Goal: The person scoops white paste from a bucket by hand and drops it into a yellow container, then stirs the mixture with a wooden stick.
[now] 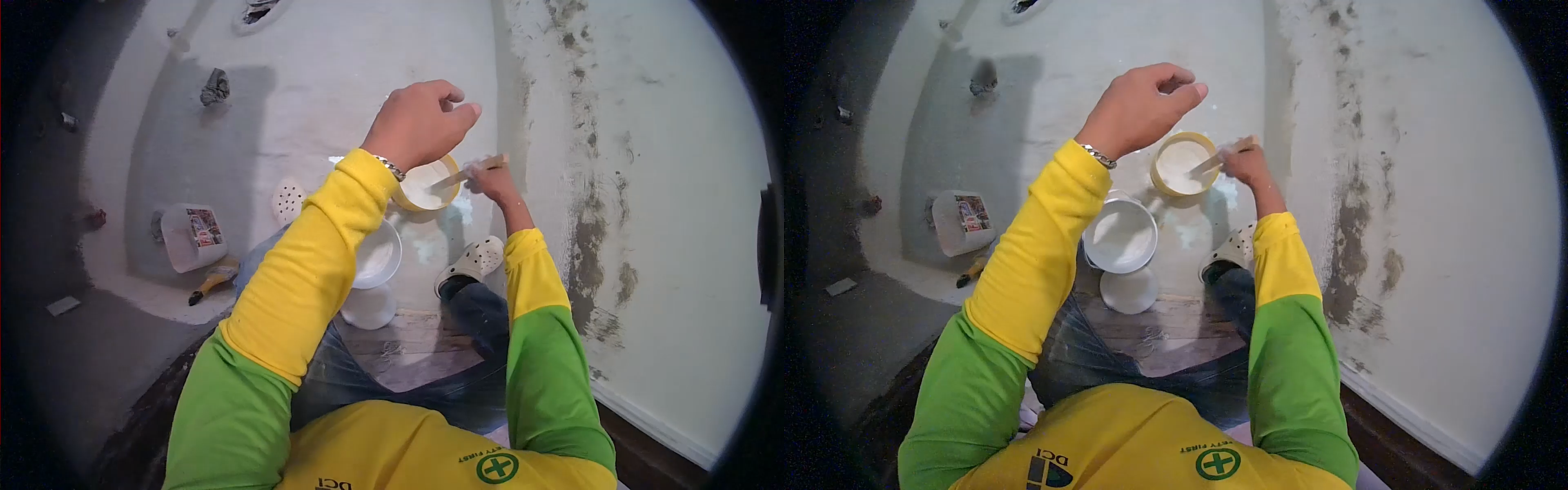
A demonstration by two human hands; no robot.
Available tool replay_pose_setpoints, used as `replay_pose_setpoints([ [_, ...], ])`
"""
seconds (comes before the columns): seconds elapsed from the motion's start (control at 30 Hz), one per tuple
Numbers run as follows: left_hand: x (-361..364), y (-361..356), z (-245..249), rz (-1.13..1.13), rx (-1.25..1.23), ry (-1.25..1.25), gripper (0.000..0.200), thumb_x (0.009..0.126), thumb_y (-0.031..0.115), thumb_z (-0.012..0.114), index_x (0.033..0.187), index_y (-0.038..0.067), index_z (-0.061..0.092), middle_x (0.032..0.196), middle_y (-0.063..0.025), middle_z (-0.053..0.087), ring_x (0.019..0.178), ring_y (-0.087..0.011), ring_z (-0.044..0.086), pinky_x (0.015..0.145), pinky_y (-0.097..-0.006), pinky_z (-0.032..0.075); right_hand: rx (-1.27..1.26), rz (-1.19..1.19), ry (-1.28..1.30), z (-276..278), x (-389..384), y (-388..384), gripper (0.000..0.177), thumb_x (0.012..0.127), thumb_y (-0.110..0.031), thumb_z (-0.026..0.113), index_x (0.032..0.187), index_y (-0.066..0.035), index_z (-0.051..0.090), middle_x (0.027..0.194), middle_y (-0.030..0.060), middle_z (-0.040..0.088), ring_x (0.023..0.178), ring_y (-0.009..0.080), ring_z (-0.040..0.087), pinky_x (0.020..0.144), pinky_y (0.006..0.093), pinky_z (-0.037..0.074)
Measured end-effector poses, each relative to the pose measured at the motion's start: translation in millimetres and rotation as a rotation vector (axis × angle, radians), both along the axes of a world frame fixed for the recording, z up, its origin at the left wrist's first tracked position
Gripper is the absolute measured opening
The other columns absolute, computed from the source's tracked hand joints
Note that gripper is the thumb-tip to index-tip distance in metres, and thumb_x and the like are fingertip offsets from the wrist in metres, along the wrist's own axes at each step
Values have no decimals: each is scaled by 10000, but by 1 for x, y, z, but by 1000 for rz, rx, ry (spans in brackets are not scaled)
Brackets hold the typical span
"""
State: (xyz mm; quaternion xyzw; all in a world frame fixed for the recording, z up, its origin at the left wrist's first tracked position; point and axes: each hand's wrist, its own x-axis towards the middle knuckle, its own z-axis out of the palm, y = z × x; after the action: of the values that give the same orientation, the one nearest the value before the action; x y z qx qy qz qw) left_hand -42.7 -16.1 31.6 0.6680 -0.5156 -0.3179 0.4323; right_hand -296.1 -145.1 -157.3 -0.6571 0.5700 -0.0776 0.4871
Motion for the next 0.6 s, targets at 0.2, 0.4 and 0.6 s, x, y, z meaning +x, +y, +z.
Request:
replay_pose_setpoints([
  [0.2,31,6,-3,71,5,13,435,869,409,637,1070,27,692,1004,-144,707,932,-265,663,840,-346,510,-233,63,-129,5,26,25,253,860,-212,675,954,22,690,844,101,708,771,222,700,645,323,554],
  [0.4,34,5,0,93,-34,89,438,861,415,646,1041,18,696,968,-141,708,887,-257,663,821,-339,511,-36,49,13,13,13,15,208,873,-167,642,957,21,672,897,128,700,736,216,689,627,324,560],
  [0.6,33,0,5,92,-50,104,427,859,403,640,1036,19,698,979,-148,707,903,-270,664,830,-345,511,-272,145,-268,-3,32,31,234,866,-194,670,983,8,680,867,108,707,705,183,671,644,311,548],
])
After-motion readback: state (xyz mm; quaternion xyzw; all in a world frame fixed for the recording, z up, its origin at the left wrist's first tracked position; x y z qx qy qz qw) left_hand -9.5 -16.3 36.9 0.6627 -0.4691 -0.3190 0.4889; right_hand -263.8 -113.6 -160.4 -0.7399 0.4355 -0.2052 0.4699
